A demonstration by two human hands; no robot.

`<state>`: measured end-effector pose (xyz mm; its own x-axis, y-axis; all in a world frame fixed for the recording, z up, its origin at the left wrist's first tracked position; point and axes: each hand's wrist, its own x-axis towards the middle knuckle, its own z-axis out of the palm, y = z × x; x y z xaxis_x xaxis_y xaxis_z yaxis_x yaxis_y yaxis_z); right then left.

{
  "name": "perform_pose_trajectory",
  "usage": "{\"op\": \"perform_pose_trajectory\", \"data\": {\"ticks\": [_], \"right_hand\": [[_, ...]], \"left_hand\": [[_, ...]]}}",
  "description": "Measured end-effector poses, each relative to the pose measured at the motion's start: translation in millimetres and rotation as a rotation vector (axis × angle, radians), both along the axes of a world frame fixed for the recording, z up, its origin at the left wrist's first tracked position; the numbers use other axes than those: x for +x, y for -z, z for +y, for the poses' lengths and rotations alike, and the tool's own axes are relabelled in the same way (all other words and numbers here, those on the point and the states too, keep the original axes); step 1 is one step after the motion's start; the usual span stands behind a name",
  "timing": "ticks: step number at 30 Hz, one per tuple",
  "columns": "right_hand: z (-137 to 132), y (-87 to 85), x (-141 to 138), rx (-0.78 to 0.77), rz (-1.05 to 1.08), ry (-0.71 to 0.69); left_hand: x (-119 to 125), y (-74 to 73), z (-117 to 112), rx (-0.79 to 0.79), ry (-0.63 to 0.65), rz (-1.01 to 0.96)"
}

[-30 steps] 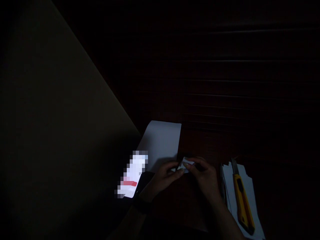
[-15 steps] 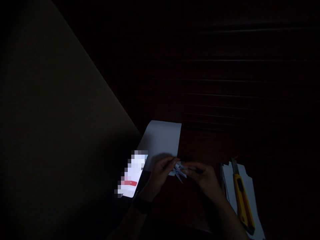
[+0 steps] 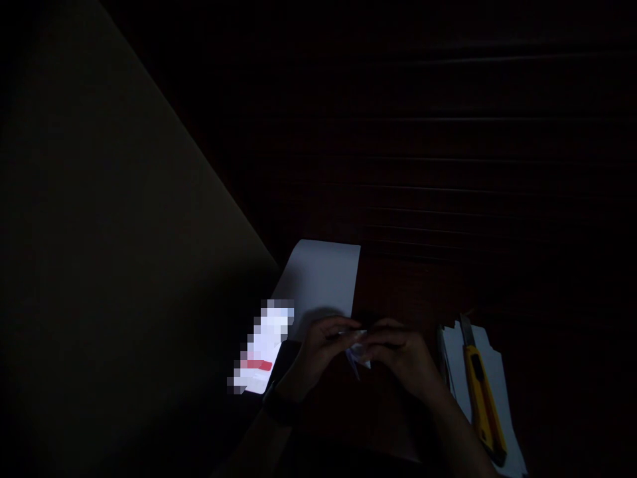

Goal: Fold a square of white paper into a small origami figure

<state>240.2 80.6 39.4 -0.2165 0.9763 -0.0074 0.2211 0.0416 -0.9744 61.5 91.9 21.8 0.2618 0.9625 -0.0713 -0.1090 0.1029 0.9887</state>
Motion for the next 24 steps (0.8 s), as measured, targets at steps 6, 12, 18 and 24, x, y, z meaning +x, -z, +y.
{"op": "perform_pose_trajectory", "data": {"ticks": [6,12,18,24], "right_hand": [[1.5,1.3,-4.8,0.047,-0.020,0.024],[2.5,3.5,-6.5,0.057,-0.045,-0.019],[1.9,0.3,-3.6,0.037,-0.047,-0.113],[4.3,6.2,-7.4,0.012,0.022,0.062]], "left_hand": [[5.7,7.1,0.1,0.024,-0.033,0.053],[6.2,7.1,0.9,0.065,-0.047,0.080],[6.1,9.8,0.5,0.056,-0.033,0.067],[5.5,7.7,0.2,-0.045,-0.052,-0.044]]}}
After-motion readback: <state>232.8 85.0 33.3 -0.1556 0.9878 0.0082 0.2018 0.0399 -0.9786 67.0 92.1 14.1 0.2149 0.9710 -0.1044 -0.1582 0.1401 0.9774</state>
